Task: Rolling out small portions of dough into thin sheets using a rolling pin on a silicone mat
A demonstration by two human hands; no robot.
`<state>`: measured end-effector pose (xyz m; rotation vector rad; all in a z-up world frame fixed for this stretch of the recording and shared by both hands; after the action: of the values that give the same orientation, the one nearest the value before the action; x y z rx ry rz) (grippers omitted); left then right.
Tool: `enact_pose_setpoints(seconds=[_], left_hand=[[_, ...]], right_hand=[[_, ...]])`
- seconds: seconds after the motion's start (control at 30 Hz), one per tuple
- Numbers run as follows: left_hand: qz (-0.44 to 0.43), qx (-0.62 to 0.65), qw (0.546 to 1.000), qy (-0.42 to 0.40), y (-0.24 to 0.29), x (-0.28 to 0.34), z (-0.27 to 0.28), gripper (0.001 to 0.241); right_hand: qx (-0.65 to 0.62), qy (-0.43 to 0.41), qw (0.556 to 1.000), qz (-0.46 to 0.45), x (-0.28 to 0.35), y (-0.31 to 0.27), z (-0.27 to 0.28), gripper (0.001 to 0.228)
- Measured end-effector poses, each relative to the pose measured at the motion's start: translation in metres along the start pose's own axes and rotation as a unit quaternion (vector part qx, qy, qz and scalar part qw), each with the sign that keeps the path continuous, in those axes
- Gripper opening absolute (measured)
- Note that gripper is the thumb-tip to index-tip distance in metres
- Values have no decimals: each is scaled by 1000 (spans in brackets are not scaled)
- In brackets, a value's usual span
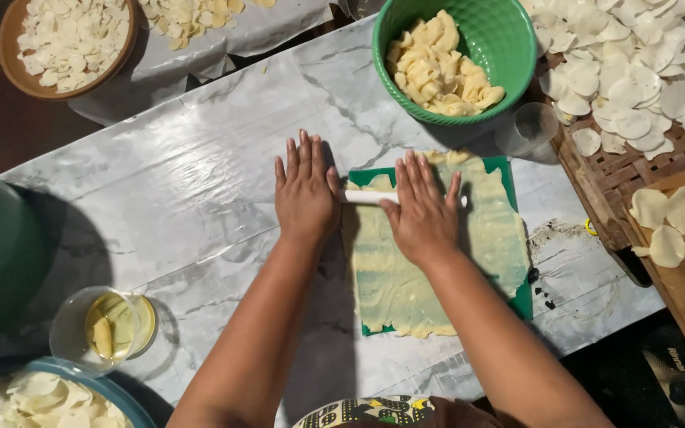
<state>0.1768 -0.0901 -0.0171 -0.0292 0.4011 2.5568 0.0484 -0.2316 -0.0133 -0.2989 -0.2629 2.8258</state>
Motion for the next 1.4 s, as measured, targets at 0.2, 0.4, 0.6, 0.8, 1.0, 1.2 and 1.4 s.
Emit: enact_pose_setpoints(seconds=[0.2, 0.4, 0.6, 0.8, 1.0, 1.2, 1.4], left_hand=[[45, -12, 995, -87, 1, -24, -1, 69], [0, 6, 1000, -20, 8, 20, 17, 65], [44, -3, 998, -53, -6, -23, -10, 68], [25, -2, 999, -21, 6, 13, 9, 69], [-7, -21, 998, -51, 0, 51, 2, 67], [22, -2, 1000, 0, 6, 11, 22, 68], [-24, 5, 1000, -2, 5, 72, 8, 68]], right_hand=[[7, -50, 999, -4, -34, 11, -5, 74], [-4, -30, 999, 27, 14, -3, 4, 76], [5, -31, 999, 10, -36, 13, -14, 75], [9, -59, 998, 19, 1, 2, 4, 76], [-23, -106, 994, 30, 28, 15, -11, 70], [-31, 33, 999, 16, -25, 6, 10, 60], [-39, -42, 998, 24, 44, -11, 18, 71]])
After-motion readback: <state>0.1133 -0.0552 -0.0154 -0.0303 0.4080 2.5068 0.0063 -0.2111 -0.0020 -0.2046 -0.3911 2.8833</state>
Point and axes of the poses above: each hand's wrist, its own x-axis away from the middle knuckle, its own z-axis out of the back of the hand, y = z × x, the point moved 7 cm from there along -x, towards the middle knuckle, and after that the axes turned 1 degree about y, right-handed, at the moved point
